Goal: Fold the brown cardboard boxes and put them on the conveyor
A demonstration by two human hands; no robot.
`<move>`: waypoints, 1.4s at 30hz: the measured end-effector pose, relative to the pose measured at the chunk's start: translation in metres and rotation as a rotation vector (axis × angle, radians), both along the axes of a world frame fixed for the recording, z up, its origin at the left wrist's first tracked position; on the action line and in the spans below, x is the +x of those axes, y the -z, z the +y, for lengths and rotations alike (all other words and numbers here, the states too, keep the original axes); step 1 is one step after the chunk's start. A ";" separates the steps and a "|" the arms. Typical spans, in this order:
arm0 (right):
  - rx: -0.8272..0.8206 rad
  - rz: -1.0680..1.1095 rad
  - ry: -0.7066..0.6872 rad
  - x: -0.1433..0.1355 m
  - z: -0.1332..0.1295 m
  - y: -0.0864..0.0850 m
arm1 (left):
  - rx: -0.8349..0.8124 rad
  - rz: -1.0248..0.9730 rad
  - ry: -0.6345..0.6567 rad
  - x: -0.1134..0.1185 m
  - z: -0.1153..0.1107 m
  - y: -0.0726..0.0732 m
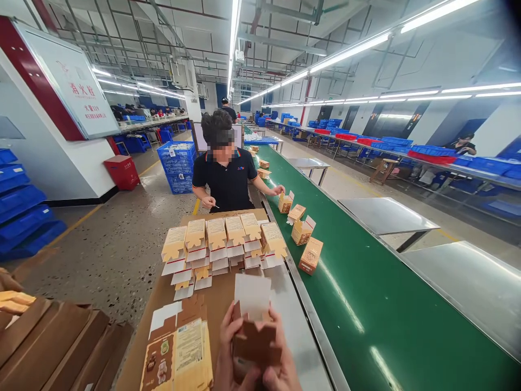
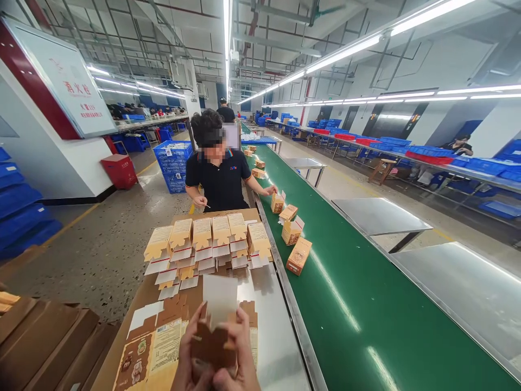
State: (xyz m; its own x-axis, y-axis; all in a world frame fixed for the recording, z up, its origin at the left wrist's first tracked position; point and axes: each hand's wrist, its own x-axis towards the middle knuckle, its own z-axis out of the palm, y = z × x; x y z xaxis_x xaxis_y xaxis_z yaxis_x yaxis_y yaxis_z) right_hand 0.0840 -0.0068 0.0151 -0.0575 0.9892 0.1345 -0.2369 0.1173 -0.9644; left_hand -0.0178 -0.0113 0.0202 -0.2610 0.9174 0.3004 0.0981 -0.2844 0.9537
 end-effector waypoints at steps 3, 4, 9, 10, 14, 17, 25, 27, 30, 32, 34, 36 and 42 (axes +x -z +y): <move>-0.033 0.048 0.069 -0.006 -0.003 0.003 | -0.097 0.003 -0.011 0.000 -0.004 -0.005; -0.051 0.077 0.088 -0.005 -0.003 0.003 | -0.122 0.026 -0.019 0.000 -0.006 -0.008; -0.014 0.168 0.171 -0.002 -0.001 0.002 | -0.166 -0.008 -0.057 0.009 -0.008 -0.021; -0.004 0.144 0.186 -0.002 -0.001 0.001 | -0.162 -0.052 -0.066 0.011 -0.007 -0.022; -0.036 0.094 0.166 -0.005 0.001 -0.001 | -0.140 -0.082 -0.091 0.017 -0.003 -0.020; -0.061 0.159 0.139 -0.005 0.004 -0.001 | -0.061 -0.010 -0.099 0.014 0.000 -0.012; 0.010 -0.166 0.082 0.007 0.017 0.002 | -0.080 0.353 -0.054 -0.002 0.009 0.006; 0.005 -0.249 0.047 0.008 0.019 0.000 | -0.112 0.381 -0.052 0.000 0.009 0.009; 0.025 -0.317 0.004 0.010 0.020 -0.003 | -0.095 0.376 -0.101 0.002 0.008 0.010; 0.084 -0.316 -0.033 0.013 0.020 -0.005 | -0.002 0.389 -0.147 0.000 0.007 0.008; 0.162 -0.281 -0.081 0.016 0.019 -0.005 | 0.090 0.402 -0.197 -0.003 0.008 0.004; 0.203 -0.218 -0.125 0.020 0.020 -0.005 | 0.121 0.400 -0.231 -0.005 0.009 0.000; 0.006 -0.017 -0.309 0.019 0.013 0.010 | -0.095 0.041 -0.261 0.002 0.015 -0.001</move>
State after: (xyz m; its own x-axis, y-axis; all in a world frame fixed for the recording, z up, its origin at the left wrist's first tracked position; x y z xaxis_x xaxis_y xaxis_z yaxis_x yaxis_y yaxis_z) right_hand 0.1034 0.0061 0.0048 -0.3579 0.9237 0.1365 -0.2458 0.0478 -0.9681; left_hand -0.0154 0.0040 0.0216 -0.4816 0.8453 0.2313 0.1954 -0.1538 0.9686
